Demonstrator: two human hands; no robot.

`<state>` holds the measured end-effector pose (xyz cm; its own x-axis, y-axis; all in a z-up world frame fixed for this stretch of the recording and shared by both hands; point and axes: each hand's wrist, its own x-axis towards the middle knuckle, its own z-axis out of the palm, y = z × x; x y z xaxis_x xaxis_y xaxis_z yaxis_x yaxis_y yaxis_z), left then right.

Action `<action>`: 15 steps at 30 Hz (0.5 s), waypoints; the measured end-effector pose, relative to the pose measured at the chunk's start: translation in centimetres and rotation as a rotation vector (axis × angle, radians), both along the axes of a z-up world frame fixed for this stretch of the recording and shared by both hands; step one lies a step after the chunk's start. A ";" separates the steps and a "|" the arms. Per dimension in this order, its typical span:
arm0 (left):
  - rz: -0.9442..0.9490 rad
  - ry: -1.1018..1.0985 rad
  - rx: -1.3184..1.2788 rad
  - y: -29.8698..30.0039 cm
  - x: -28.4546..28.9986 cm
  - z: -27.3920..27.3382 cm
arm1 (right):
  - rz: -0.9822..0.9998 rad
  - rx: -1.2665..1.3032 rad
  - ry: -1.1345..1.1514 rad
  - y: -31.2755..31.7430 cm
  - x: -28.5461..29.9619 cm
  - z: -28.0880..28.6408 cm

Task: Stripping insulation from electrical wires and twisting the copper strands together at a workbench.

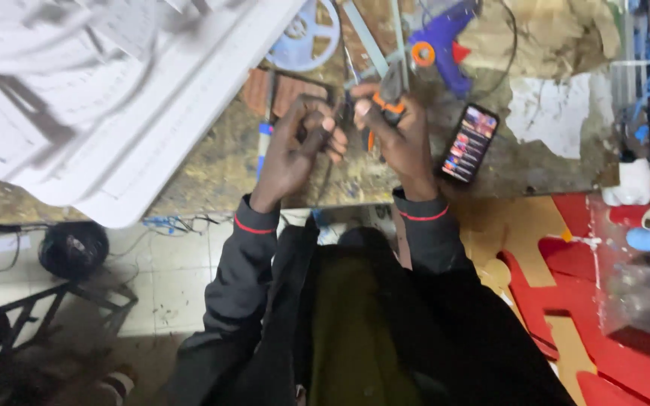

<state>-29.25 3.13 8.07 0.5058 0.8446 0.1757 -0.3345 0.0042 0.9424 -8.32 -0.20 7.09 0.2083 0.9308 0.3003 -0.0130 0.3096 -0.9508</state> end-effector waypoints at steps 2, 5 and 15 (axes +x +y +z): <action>-0.026 0.010 0.033 1.6 -1.5 0.6 | 0.042 0.028 -0.001 1.7 -1.6 0.6; -0.098 0.070 0.097 2.1 -3.6 1.8 | 0.090 0.056 0.057 0.8 -5.8 2.2; -0.303 0.300 0.256 5.6 -2.8 1.9 | -0.148 0.118 0.147 0.1 -3.4 -3.1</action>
